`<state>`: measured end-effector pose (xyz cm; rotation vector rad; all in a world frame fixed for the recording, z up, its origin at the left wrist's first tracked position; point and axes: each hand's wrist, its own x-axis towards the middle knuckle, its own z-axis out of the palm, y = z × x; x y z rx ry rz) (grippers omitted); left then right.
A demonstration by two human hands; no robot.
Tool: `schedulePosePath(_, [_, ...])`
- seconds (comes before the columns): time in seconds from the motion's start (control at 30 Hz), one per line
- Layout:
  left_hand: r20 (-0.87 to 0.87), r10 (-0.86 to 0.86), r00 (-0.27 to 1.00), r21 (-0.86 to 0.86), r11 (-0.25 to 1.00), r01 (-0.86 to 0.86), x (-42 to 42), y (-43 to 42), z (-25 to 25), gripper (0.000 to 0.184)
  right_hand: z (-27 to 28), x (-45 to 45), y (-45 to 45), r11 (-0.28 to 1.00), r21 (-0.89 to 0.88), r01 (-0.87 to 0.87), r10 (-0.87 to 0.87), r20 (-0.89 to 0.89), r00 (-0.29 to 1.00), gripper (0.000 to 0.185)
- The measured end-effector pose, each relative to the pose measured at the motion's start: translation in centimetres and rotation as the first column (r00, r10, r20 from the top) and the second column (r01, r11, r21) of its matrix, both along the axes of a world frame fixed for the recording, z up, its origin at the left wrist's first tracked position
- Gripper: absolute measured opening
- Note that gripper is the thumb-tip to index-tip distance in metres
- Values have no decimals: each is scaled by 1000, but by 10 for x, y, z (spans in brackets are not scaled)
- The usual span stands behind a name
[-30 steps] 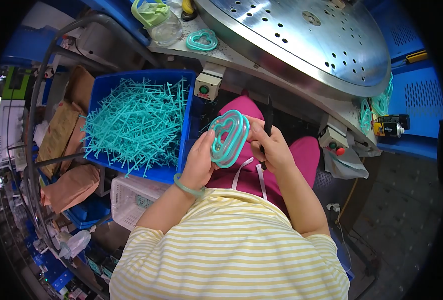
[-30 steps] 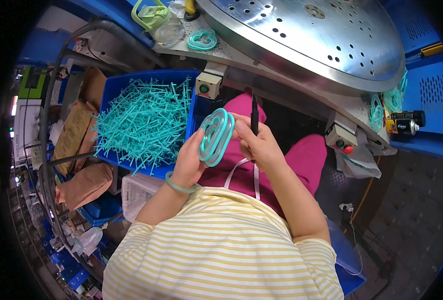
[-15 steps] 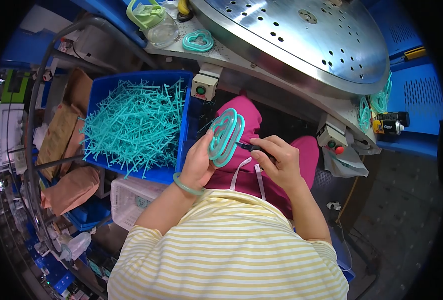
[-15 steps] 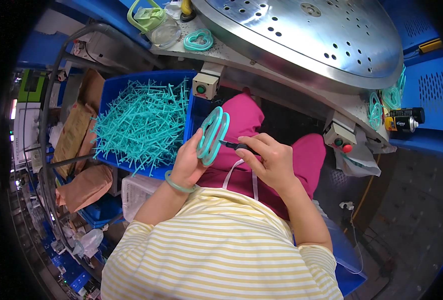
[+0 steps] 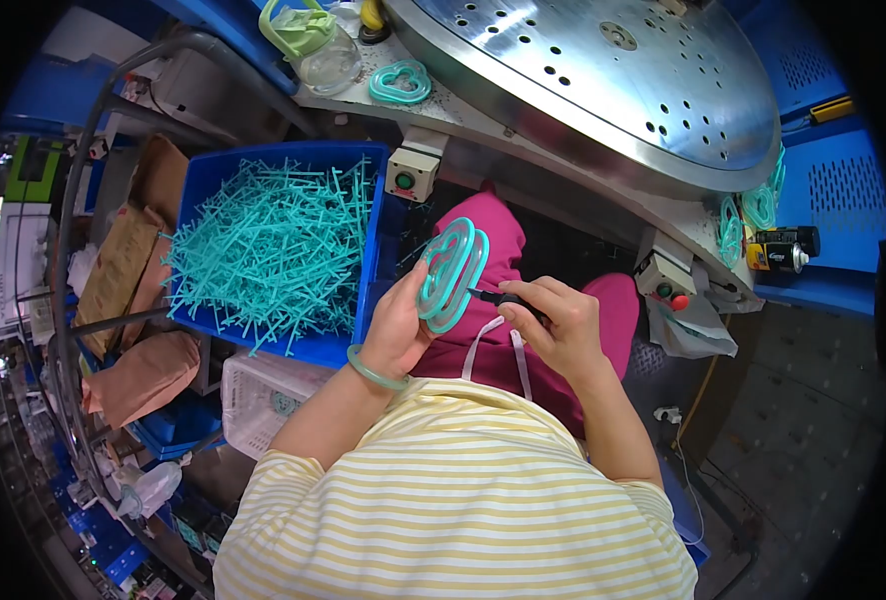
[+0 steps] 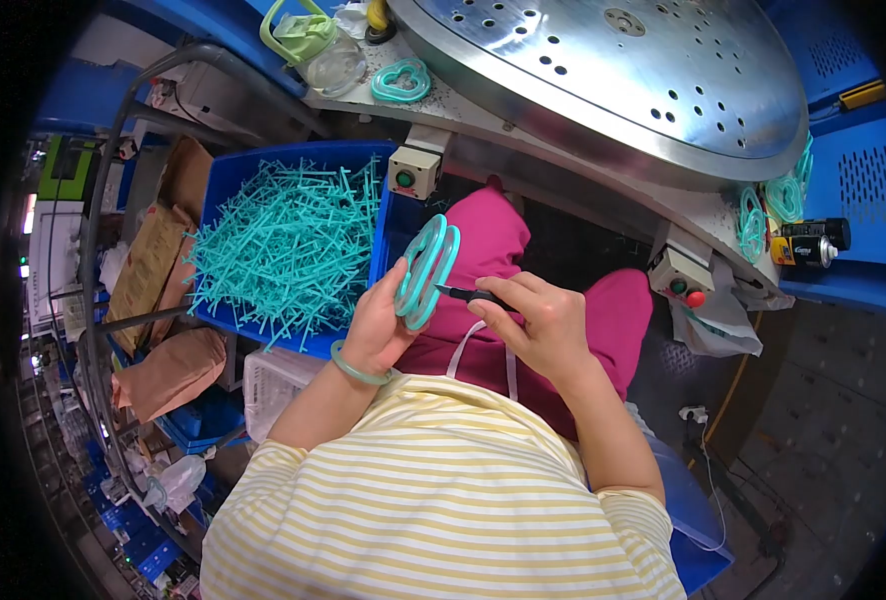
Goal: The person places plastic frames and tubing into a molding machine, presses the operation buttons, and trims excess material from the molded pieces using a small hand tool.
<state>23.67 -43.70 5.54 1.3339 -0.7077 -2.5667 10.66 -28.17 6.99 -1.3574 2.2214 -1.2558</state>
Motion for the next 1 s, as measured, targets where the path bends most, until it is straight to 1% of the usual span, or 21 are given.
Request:
schedulePosePath(0.07, [-90, -68, 994, 20, 997, 70, 6, -4, -6, 27, -8, -3, -1, 1000, -6, 19, -18, 78, 997, 19])
schedulePosePath(0.1, [-89, -56, 994, 19, 998, 58, 6, -2, -8, 27, -16, -6, -1, 1000, -7, 7, -6, 79, 997, 19])
schedulePosePath(0.17, [-115, -6, 993, 23, 1000, 9, 6, 1, -8, 31, -36, -17, -3, 962, -28, 272, -261, 192, 946, 19])
schedulePosePath(0.2, [-191, -53, 980, -15, 999, 51, 16, -2, -18, 35, -40, -21, -4, 957, -46, 288, -257, 329, 909, 20])
schedulePosePath(0.23, [-188, -67, 980, -7, 998, 67, 22, -7, -15, 34, -44, -23, -4, 954, -52, 297, -239, 468, 851, 22])
schedulePosePath(0.3, [-158, -21, 987, -66, 998, 11, 42, -24, -18, 34, -48, -25, -5, 970, -53, 235, -176, 512, 841, 25])
schedulePosePath(0.37, [-179, 13, 984, -148, 988, -40, 78, -45, -21, 35, -53, -28, -8, 982, 9, 189, -162, 557, 814, 26])
schedulePosePath(0.4, [-140, 33, 990, -182, 982, -59, 100, -55, -25, 36, -54, -29, -10, 986, 26, 162, -147, 590, 794, 26])
schedulePosePath(0.43, [-125, 44, 991, -288, 954, -78, 121, -61, -17, 35, -56, -30, -13, 989, 46, 139, -137, 618, 774, 27])
schedulePosePath(0.47, [11, 109, 994, -357, 929, -98, 147, -66, -15, 31, -64, -30, -16, 992, 18, 126, -109, 637, 763, 28])
schedulePosePath(0.5, [139, 171, 975, -425, 900, -98, 175, -70, -18, 28, -67, -33, -19, 995, 40, 92, -96, 632, 769, 29])
schedulePosePath(0.53, [200, 231, 952, -460, 880, -117, 209, -71, -28, 27, -70, -34, -23, 997, 44, 61, -75, 634, 769, 30])
schedulePosePath(0.57, [255, 285, 924, -494, 860, -129, 244, -72, -42, 26, -71, -34, -28, 998, 47, 36, -58, 635, 771, 30])
schedulePosePath(0.63, [534, 315, 785, -507, 862, -1, 314, -65, -62, 28, -73, -32, -37, 999, 52, -6, -27, 625, 780, 32])
schedulePosePath(0.7, [695, 337, 635, -510, 853, 105, 361, -48, -76, 41, -75, -30, -45, 997, 60, -37, -7, 608, 794, 33])
schedulePosePath(0.77, [878, 335, 342, -427, 871, 243, 421, -31, -118, 52, -78, -27, -51, 995, 67, -71, 18, 598, 802, 34])
schedulePosePath(0.83, [921, 355, 159, -388, 864, 322, 466, -14, -150, 59, -75, -22, -54, 994, 72, -81, 23, 594, 804, 35])
schedulePosePath(0.87, [922, 352, 161, -386, 865, 320, 476, -7, -155, 59, -72, -19, -54, 994, 79, -79, 17, 592, 806, 34])
schedulePosePath(0.93, [928, 337, 159, -365, 909, 201, 486, 2, -160, 59, -70, -18, -52, 993, 92, -77, 8, 586, 810, 33])
schedulePosePath(1.0, [940, 303, 158, -330, 924, 192, 487, 7, -160, 59, -72, -21, -46, 989, 135, -68, -23, 579, 815, 33])
